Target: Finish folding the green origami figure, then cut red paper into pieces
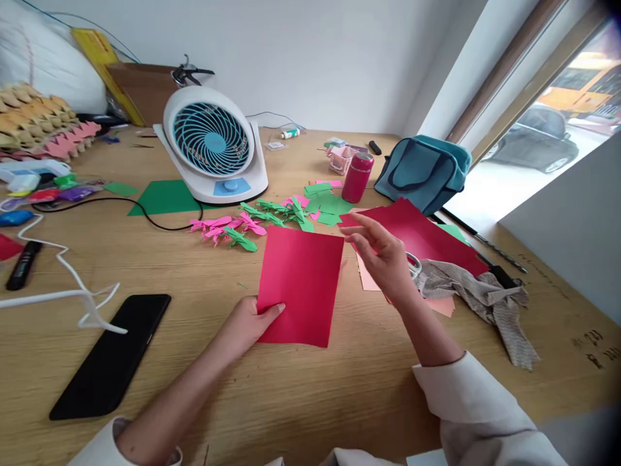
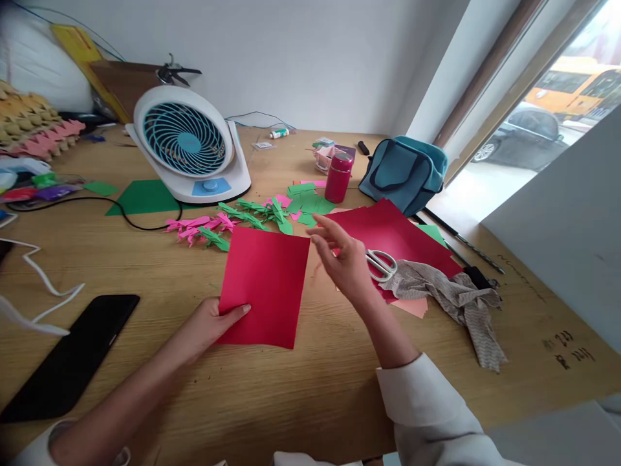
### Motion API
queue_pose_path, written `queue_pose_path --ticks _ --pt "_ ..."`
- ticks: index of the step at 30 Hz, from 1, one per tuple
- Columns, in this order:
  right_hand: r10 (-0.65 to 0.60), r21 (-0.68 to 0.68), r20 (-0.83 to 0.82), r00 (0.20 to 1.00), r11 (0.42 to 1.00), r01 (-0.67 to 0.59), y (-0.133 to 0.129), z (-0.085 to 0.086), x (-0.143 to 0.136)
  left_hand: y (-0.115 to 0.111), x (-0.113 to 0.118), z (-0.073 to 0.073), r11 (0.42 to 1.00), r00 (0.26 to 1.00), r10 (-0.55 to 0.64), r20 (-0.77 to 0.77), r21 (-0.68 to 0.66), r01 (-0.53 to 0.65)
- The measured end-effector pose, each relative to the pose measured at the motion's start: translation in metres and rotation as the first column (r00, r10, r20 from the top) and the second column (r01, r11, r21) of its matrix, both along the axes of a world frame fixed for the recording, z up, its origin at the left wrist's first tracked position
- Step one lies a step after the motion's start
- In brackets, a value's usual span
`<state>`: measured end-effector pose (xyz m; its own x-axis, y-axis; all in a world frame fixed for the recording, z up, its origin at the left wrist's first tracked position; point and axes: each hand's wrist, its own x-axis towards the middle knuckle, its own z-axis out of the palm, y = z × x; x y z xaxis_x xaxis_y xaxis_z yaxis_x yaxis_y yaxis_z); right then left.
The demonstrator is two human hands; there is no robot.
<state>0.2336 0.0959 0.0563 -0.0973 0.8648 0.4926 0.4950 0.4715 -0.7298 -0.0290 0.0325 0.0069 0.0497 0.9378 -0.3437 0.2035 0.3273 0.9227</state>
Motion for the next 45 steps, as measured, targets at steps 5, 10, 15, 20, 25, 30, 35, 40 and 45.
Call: queue_pose_path --ticks 5,10,15,20,25,30,35,40,45 --pt "-0.384 0.084 0.626 0.679 0.899 0.43 0.004 -0.045 0.069 0.019 -0.005 -0.006 1.0 0.978 -0.019 -0.209 -0.02 0.015" --pt "-0.375 0.079 0.718 0.586 0.881 0.466 -0.001 -0.078 0.105 0.019 0.002 -0.011 0.999 0.998 0.004 0.065 -0.047 -0.001" --pt "-0.431 0.087 0.683 0.59 0.85 0.519 -0.006 -0.083 0.112 0.021 0.013 -0.01 0.993 0.928 0.089 0.363 -0.105 -0.055" --pt "-0.429 0.06 0.76 0.489 0.795 0.604 -0.006 -0.082 0.117 0.021 0.01 -0.015 0.982 0.896 0.173 0.409 -0.145 -0.123" --pt "-0.418 0.062 0.782 0.463 0.79 0.609 0.001 -0.08 0.119 0.018 0.005 -0.018 0.971 0.792 0.23 0.565 -0.193 -0.144" --pt "-0.506 0.048 0.503 0.701 0.825 0.562 -0.01 -0.063 0.098 0.019 0.005 -0.016 0.951 0.724 0.31 0.617 -0.194 -0.242" --pt "0.024 -0.503 -0.223 0.975 0.854 -0.136 -0.035 -0.04 0.042 0.024 0.0 -0.017 0.915 0.671 0.388 0.632 -0.172 -0.366" --pt "0.338 -0.521 -0.595 0.729 0.529 -0.67 -0.059 -0.049 0.001 0.029 -0.004 -0.014 0.871 0.632 0.45 0.631 -0.152 -0.467" --pt "0.385 -0.397 -0.757 0.529 0.371 -0.839 -0.072 -0.067 -0.006 0.033 -0.001 -0.008 0.835 0.577 0.506 0.641 -0.196 -0.514"
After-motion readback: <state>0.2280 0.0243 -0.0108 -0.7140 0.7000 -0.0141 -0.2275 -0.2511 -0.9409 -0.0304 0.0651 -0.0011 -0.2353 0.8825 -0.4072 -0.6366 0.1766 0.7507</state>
